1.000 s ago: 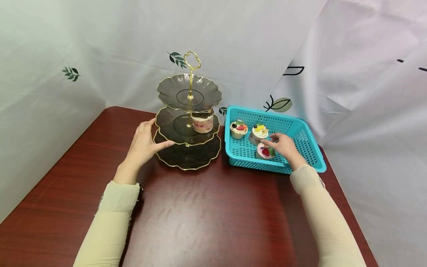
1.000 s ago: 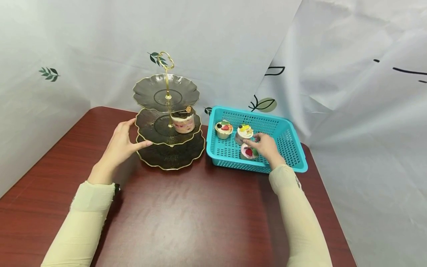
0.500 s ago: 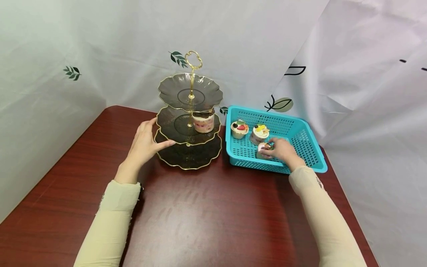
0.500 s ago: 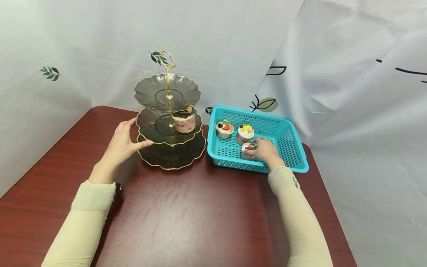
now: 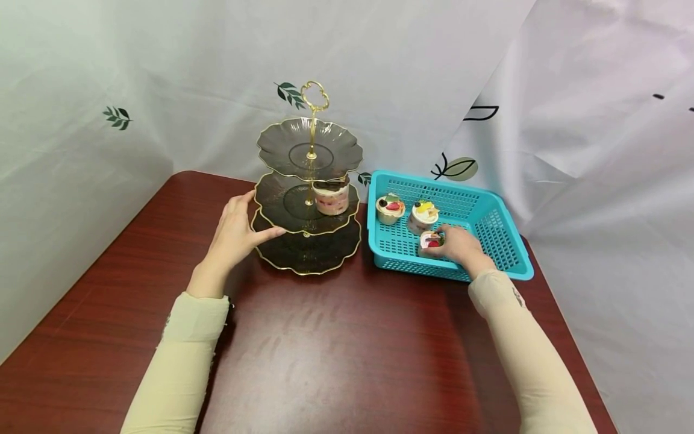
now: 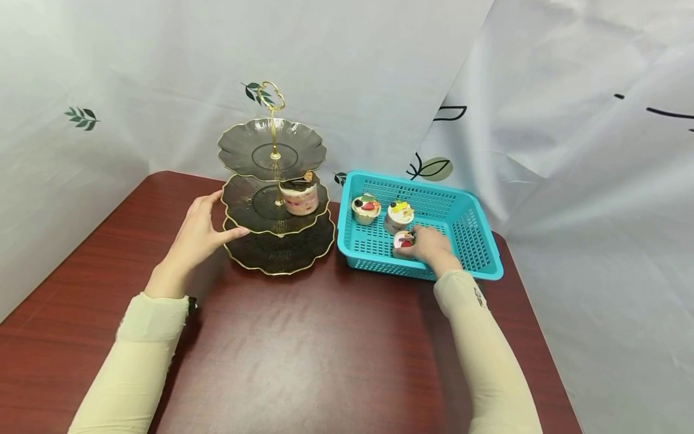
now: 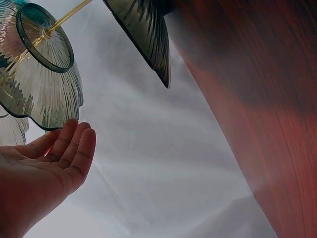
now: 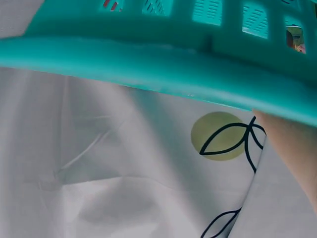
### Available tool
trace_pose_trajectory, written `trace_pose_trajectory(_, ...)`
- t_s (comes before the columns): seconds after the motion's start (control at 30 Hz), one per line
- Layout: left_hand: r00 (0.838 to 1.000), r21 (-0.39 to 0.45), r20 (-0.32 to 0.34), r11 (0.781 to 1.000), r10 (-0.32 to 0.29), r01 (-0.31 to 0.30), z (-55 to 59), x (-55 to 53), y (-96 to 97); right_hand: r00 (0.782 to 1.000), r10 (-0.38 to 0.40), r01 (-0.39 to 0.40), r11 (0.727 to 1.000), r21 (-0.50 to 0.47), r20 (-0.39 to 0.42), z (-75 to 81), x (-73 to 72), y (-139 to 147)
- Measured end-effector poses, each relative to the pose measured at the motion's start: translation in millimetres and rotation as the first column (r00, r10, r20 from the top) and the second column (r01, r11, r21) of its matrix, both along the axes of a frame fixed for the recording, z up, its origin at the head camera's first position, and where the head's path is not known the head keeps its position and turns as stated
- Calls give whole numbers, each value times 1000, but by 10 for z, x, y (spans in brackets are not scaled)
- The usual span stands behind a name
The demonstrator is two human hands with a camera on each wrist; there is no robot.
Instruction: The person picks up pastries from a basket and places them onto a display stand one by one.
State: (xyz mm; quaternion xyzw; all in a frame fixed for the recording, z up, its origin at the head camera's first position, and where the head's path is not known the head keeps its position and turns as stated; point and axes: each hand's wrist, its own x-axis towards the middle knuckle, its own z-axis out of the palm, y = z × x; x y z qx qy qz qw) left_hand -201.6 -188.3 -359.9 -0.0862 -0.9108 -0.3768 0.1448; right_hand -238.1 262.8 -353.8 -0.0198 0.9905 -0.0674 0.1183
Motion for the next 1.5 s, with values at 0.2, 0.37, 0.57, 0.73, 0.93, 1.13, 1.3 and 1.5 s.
trace_pose_trajectory(0.2, 1000, 0, 16, 1000, 6, -6, 4, 6, -4, 1000, -19, 19, 1000, -1, 13, -14, -1, 18)
trace_pose_trajectory(0.37, 1000, 0, 19, 1000, 8, -8, -1, 16, -3, 999, -23, 24, 999, -21, 35, -28, -6, 38)
trace_pose_trajectory(0.57, 1000, 4, 18, 1000, 8, -8, -11, 20, -4, 999, -6, 7, 999, -33, 39, -48, -8, 51)
trace_pose_trajectory(0.73, 1000, 5, 25, 1000, 9, -9, -8, 24, -7, 999, 15, -13, 999, -52, 38, -73, -19, 37)
trace_pose_trajectory(0.93, 1000, 3, 29, 1000, 10, -10, -5, 24, -5, 997, 75, -74, 994, -83, 10, -112, -50, 36)
trace_pose_trajectory(1.13, 1000, 2, 27, 1000, 4, -4, 7, 12, 2, 997, 82, -82, 994, -70, -3, -106, -67, 34)
trace_pose_trajectory(1.3, 1000, -1, 21, 1000, 5, -5, 16, 6, 1, 997, 83, -83, 994, -77, -3, -93, -59, 25)
trace_pose_trajectory(1.5, 1000, 3, 23, 1000, 5, -5, 15, 9, 2, 995, 100, -99, 994, -36, 12, -92, -67, 13)
